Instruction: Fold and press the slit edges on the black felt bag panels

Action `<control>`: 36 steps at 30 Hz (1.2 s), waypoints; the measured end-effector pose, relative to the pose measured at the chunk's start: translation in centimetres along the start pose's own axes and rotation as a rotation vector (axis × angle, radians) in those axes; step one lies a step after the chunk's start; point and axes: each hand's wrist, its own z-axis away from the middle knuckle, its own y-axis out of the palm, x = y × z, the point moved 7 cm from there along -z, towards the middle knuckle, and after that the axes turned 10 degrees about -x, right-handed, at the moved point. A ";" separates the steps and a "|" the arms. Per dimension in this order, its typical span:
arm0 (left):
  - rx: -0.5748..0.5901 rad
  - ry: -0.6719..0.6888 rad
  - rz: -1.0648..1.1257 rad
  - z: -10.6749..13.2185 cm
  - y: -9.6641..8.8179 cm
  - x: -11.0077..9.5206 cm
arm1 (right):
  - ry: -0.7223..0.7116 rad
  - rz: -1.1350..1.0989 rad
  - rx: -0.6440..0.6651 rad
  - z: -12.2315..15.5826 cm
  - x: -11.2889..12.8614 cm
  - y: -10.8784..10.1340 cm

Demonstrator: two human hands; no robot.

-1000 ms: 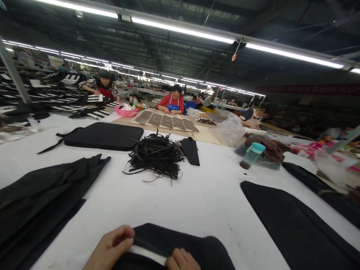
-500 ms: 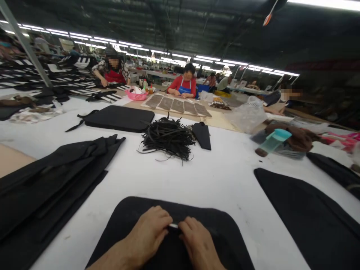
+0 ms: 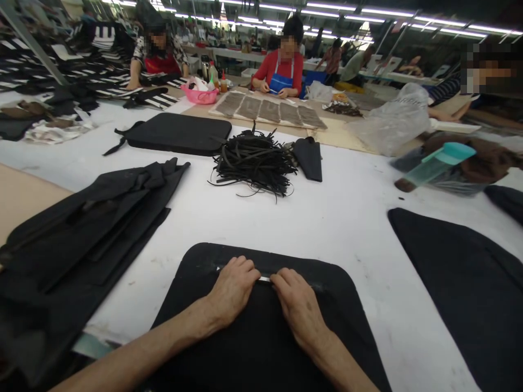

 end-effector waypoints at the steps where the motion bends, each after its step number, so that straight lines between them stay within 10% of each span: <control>1: -0.004 0.004 0.000 0.0 0.1 0.0 | -0.009 0.020 -0.008 0.0 0.0 0.0; 23: 0.046 0.526 -0.246 1.8 0.3 -2.3 | -0.327 0.096 0.012 0.5 2.0 -0.3; 36: 0.024 0.579 -0.248 4.0 -1.9 0.9 | -0.425 0.224 0.004 4.0 -2.3 -2.3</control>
